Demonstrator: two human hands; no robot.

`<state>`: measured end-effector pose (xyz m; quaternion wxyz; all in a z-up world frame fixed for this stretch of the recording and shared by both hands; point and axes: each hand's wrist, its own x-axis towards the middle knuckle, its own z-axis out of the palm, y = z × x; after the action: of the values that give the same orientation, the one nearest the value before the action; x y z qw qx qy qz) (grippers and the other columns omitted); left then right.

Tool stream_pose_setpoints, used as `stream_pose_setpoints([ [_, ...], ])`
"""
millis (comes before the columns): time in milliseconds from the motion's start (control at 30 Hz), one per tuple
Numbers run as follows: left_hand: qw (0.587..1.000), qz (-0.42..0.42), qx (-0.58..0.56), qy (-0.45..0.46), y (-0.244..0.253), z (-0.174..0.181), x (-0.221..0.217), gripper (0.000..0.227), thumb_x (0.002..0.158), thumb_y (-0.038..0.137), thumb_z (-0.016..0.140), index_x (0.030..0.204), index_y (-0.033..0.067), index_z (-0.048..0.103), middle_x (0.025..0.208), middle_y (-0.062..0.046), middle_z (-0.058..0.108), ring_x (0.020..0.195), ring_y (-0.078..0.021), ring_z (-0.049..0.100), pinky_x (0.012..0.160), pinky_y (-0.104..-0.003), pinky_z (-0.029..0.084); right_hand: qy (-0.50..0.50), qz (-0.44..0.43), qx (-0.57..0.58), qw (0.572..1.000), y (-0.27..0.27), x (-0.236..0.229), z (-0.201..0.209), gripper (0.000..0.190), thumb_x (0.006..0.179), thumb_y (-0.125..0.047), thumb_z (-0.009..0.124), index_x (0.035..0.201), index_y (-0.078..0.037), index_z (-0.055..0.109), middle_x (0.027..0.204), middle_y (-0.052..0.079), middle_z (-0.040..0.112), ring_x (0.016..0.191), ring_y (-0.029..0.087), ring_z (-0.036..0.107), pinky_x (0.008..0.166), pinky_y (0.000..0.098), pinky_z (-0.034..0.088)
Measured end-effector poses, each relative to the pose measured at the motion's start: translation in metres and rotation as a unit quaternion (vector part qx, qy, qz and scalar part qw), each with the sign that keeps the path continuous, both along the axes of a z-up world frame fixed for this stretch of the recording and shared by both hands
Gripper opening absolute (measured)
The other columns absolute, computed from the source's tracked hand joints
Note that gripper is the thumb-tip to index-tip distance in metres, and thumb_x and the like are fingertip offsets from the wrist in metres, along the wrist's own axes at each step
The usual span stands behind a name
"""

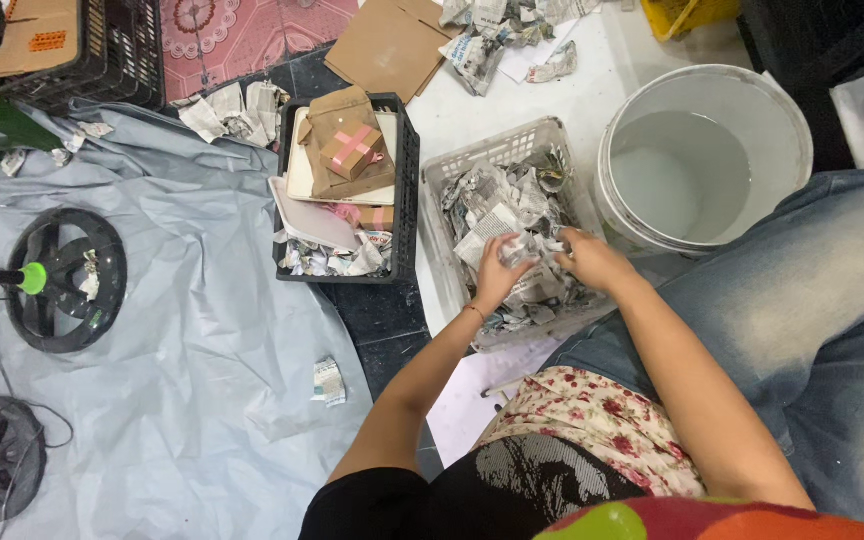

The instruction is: The person sits on the floor and repeatedly unwraps small ceramic items from newspaper. They place the unwrapped items on a nearby shelf and discard the paper into a basket. The process continues with multiple items throughout the clip.

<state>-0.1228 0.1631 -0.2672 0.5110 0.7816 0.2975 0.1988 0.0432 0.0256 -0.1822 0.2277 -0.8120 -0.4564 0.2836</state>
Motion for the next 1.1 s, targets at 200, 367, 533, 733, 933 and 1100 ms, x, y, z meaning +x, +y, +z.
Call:
stream_pose_setpoints([
  [200,0.988,-0.074,-0.027,-0.130,-0.025,0.091,0.054,0.083,0.080,0.002,0.070,0.154,0.0102,0.035,0.142,-0.015,0.045,0.123,-0.0326,0.056,0.103,-0.044,0.050,0.089,-0.060,0.081,0.991,0.004,-0.006,0.073,0.060,0.086,-0.038,0.076,0.133,-0.004,0.060,0.104,0.018,0.074,0.093,0.029,0.073,0.084,0.0407,0.056],
  [367,0.964,-0.179,-0.026,-0.194,-0.054,0.184,0.120,0.080,0.078,0.005,0.072,0.149,0.0075,0.034,0.136,-0.017,0.044,0.112,-0.0314,0.059,0.095,-0.040,0.055,0.023,-0.163,0.212,0.963,-0.054,0.037,0.147,0.040,0.092,-0.026,0.075,0.121,-0.001,0.064,0.109,0.013,0.075,0.101,0.020,0.074,0.084,0.0347,0.059],
  [533,0.900,-0.269,0.111,-0.324,-0.111,0.245,0.213,0.044,0.092,0.009,0.075,0.133,0.0078,0.060,0.129,-0.011,0.065,0.120,-0.0330,0.067,0.104,-0.037,0.054,-0.106,-0.303,0.337,0.885,-0.139,0.094,0.210,0.040,0.092,-0.015,0.079,0.122,0.001,0.057,0.116,0.012,0.070,0.106,0.018,0.070,0.083,0.0328,0.059],
  [733,0.871,-0.290,-0.109,-0.383,-0.211,0.301,0.359,0.042,0.090,0.009,0.077,0.131,0.0090,0.068,0.120,-0.010,0.070,0.106,-0.0198,0.075,0.088,-0.032,0.063,-0.062,-0.403,0.504,0.761,-0.209,0.168,0.249,0.026,0.110,-0.009,0.067,0.130,0.000,0.052,0.129,0.010,0.066,0.115,0.018,0.065,0.096,0.0312,0.055],
  [933,0.889,-0.268,-0.083,-0.362,-0.270,0.316,0.434,0.045,0.088,0.011,0.079,0.132,0.0088,0.068,0.116,-0.010,0.075,0.101,-0.0205,0.078,0.083,-0.031,0.062,-0.123,-0.431,0.458,0.768,-0.237,0.205,0.244,0.043,0.106,0.003,0.048,0.148,0.001,0.046,0.152,0.016,0.053,0.139,0.025,0.055,0.114,0.0365,0.046],
  [1100,0.913,-0.250,-0.026,-0.321,-0.284,0.336,0.445,0.041,0.090,0.015,0.077,0.130,0.0105,0.070,0.115,-0.011,0.073,0.099,-0.0225,0.078,0.082,-0.033,0.060,-0.093,-0.411,0.493,0.761,-0.241,0.222,0.252,0.059,0.102,0.010,0.040,0.159,0.001,0.035,0.166,0.017,0.040,0.154,0.029,0.043,0.125,0.0393,0.038],
])
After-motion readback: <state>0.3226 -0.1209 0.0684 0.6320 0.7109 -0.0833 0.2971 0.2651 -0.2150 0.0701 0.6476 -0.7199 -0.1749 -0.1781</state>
